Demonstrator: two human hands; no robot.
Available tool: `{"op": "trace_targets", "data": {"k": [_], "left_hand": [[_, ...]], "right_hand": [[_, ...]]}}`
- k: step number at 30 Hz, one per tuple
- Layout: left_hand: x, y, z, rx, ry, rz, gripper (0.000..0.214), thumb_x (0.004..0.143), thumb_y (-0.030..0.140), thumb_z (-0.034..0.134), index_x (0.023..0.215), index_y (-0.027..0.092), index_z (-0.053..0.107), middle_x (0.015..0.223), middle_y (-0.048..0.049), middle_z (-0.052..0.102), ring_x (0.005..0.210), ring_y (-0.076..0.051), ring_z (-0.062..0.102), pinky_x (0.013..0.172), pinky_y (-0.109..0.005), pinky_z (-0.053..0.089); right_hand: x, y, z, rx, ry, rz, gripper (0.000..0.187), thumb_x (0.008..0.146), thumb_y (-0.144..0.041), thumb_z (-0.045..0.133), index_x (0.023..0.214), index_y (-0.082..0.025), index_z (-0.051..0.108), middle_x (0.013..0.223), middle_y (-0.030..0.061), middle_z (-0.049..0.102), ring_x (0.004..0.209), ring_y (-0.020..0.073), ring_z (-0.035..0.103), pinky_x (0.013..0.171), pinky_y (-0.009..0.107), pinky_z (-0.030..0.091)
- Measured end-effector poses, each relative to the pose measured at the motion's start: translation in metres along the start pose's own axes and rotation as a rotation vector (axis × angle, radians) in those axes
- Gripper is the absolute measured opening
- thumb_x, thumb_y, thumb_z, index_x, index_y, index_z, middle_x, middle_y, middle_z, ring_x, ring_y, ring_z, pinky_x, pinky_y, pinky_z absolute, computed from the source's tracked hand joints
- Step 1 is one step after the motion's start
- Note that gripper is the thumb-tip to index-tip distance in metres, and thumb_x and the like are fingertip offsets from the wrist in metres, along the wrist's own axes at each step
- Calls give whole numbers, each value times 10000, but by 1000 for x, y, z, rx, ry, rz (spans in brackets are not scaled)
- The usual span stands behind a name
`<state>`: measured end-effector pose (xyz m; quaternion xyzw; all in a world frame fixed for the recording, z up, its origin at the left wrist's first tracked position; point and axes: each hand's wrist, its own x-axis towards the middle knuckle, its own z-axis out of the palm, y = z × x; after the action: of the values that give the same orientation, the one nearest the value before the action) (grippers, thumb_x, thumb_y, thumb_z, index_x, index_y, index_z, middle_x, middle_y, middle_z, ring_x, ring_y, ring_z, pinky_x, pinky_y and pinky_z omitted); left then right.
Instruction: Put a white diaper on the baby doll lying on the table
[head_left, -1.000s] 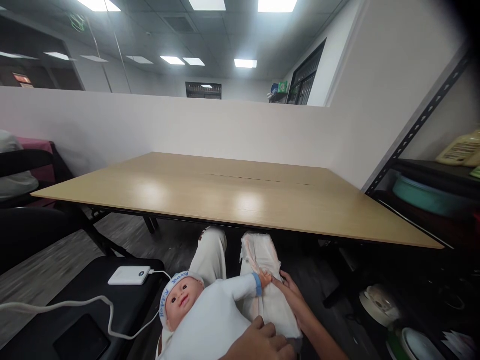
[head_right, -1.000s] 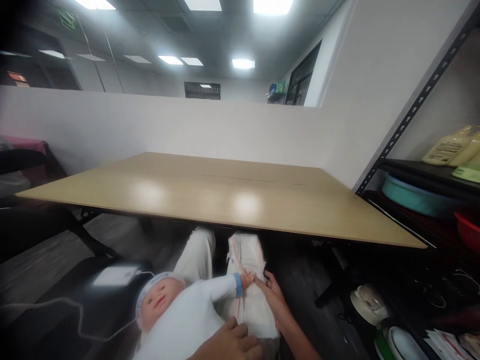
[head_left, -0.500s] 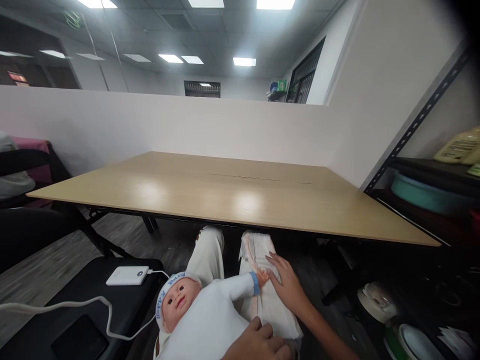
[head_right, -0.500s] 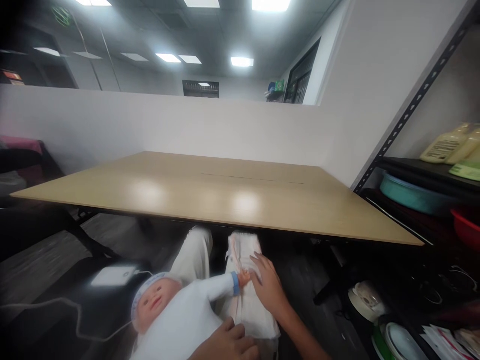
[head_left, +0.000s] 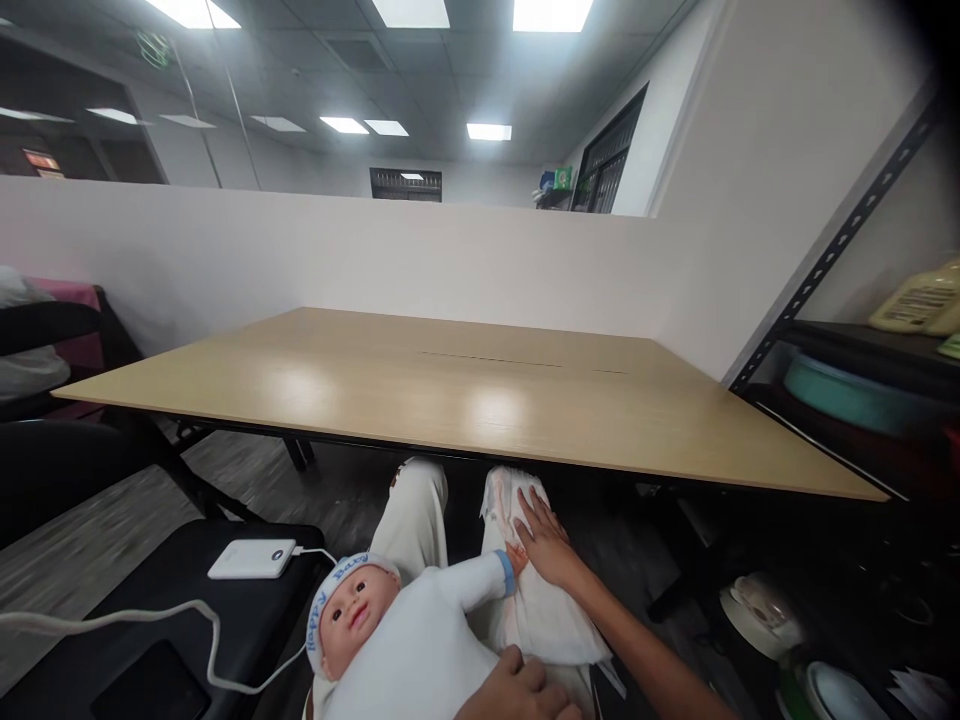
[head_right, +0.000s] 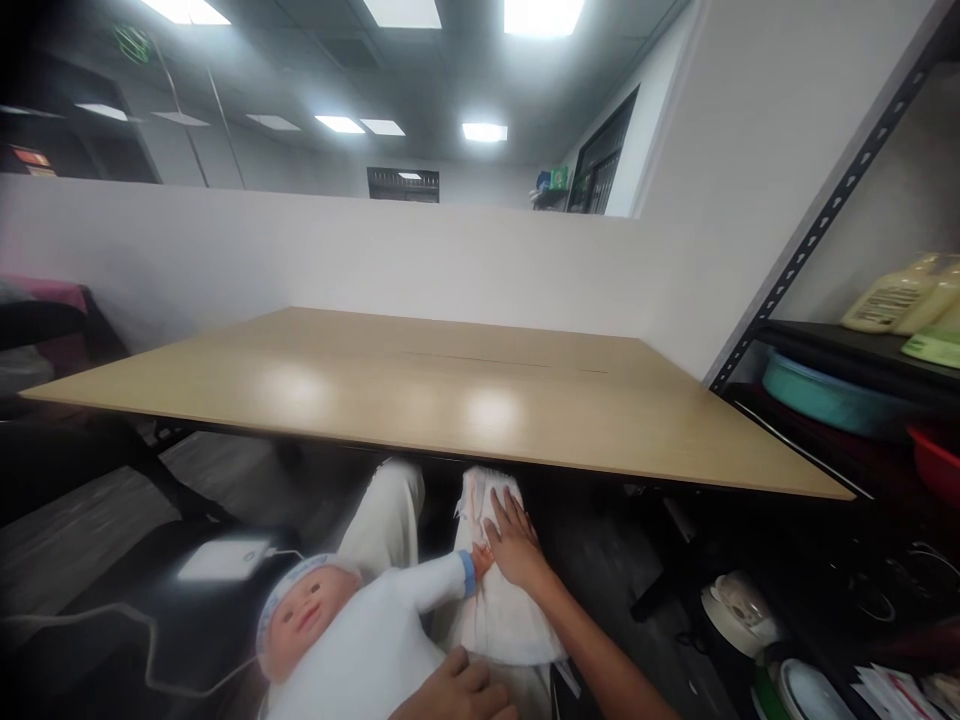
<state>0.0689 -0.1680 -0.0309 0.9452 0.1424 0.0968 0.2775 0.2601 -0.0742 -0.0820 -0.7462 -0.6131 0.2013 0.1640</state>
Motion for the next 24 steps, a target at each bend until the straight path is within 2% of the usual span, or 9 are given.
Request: {"op": "trace_targets", "data": {"k": [5, 8, 10, 13, 15, 17, 19, 21, 24], "left_hand": [[0, -16, 24, 58, -19, -17, 174, 902, 515, 649, 920, 362, 729, 734, -1, 667, 731, -265, 651, 739, -401, 489], [-3, -18, 29, 94, -6, -2, 178, 914, 512, 642, 934, 363, 737, 741, 2, 684, 737, -266, 662, 727, -394, 494], [-5, -15, 27, 109, 33, 6, 192, 948, 498, 606, 950, 364, 743, 751, 2, 696, 742, -262, 670, 719, -385, 496], [-8, -10, 24, 116, 85, 12, 230, 993, 464, 549, 965, 358, 751, 768, 2, 712, 746, -254, 682, 716, -377, 496], [-8, -9, 24, 128, 91, 19, 237, 998, 456, 545, 958, 355, 757, 759, 2, 715, 731, -254, 684, 709, -382, 496], [-7, -11, 28, 152, 86, 23, 228, 991, 453, 556, 956, 359, 761, 745, -1, 714, 722, -262, 684, 704, -397, 501], [-7, -14, 32, 171, 78, 29, 205, 978, 450, 575, 968, 373, 766, 741, -4, 716, 722, -273, 686, 701, -414, 508], [-8, -18, 35, 169, 90, 32, 175, 957, 452, 605, 985, 398, 769, 748, -3, 723, 714, -279, 687, 683, -427, 515], [-8, -22, 37, 136, 128, 30, 139, 909, 442, 672, 1004, 453, 772, 773, 5, 740, 689, -288, 687, 643, -454, 526]], "right_hand": [[3, -3, 6, 17, 108, 12, 662, 1036, -476, 353, 1656, -255, 276, 1760, 43, 64, 1619, 235, 86, 1284, 436, 166], [2, -5, 13, 114, 309, 38, 817, 970, -511, 475, 1676, -233, 171, 1764, 58, -26, 1622, 267, 22, 1291, 451, 131], [2, -3, 19, 280, 408, 111, 1043, 872, -564, 588, 1679, -168, 59, 1756, 129, 17, 1618, 307, 53, 1293, 466, 125], [7, 6, 28, 472, 367, 260, 1256, 757, -651, 658, 1648, -24, 34, 1697, 274, 182, 1580, 382, 213, 1261, 491, 233], [10, 13, 32, 512, 316, 298, 1212, 746, -698, 643, 1627, -19, 163, 1641, 285, 327, 1518, 390, 364, 1215, 477, 334], [12, 18, 32, 541, 282, 302, 1101, 753, -722, 628, 1595, -93, 302, 1577, 224, 466, 1440, 355, 489, 1168, 449, 406], [12, 19, 29, 549, 272, 301, 1034, 749, -728, 634, 1562, -144, 375, 1524, 182, 541, 1399, 338, 536, 1143, 448, 433], [8, 17, 21, 530, 290, 309, 1027, 748, -724, 639, 1547, -129, 392, 1533, 211, 519, 1434, 376, 485, 1179, 513, 378], [-6, 0, 1, 471, 365, 267, 945, 827, -661, 579, 1557, -100, 366, 1617, 234, 387, 1533, 394, 309, 1256, 563, 202]]}}
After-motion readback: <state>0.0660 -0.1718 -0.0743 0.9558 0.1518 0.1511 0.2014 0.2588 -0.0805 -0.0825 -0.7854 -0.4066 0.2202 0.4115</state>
